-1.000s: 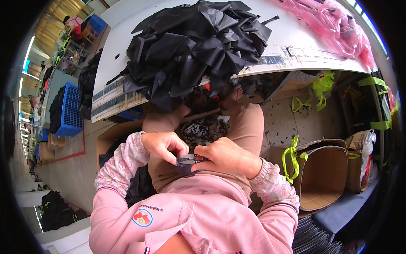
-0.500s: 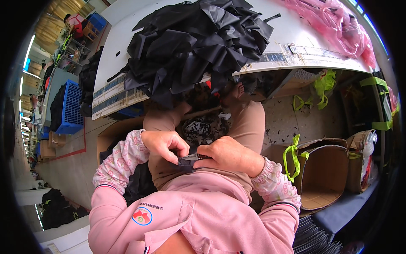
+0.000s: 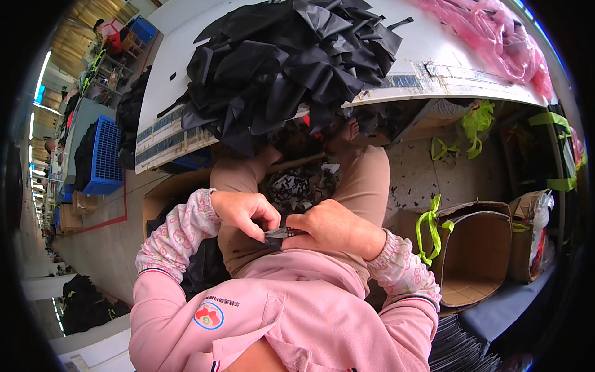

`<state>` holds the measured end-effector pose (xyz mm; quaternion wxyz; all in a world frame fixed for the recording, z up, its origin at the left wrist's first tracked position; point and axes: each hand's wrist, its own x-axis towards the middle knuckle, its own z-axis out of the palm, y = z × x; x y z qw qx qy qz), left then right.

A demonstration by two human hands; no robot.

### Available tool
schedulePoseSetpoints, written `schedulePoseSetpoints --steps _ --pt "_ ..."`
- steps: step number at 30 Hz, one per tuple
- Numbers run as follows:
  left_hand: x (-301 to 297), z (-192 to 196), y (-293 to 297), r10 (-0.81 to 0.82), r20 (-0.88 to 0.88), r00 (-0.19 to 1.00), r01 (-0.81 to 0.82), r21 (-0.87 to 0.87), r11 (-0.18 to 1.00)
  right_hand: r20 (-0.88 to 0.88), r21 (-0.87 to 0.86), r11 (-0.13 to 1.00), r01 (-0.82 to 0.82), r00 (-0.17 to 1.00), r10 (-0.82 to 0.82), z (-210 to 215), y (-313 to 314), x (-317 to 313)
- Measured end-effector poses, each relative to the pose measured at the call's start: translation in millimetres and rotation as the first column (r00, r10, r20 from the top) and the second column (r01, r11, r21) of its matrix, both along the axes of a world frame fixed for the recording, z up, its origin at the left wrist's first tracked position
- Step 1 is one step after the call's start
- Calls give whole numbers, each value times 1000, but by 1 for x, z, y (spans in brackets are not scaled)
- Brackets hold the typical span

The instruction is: The recorder is trimming and inspecting black fabric components at a production workstation.

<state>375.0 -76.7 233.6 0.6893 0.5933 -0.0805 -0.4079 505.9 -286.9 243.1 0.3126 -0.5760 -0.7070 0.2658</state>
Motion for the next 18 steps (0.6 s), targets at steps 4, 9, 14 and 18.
schedulePoseSetpoints --steps 4,9,14,18 --pt "-1 3 2 19 -3 1000 -19 18 1000 -4 0 999 42 999 -42 1 -3 3" --pt "-11 -7 9 231 -5 973 -231 7 973 -39 -33 987 159 986 -161 -10 -11 8" --pt "-18 -1 -4 525 2 851 -525 -15 851 -80 -12 923 384 920 -383 -4 -16 -5" --pt "-21 -5 -18 790 -10 612 -788 -86 609 -91 126 853 506 862 -498 -10 -10 -18"
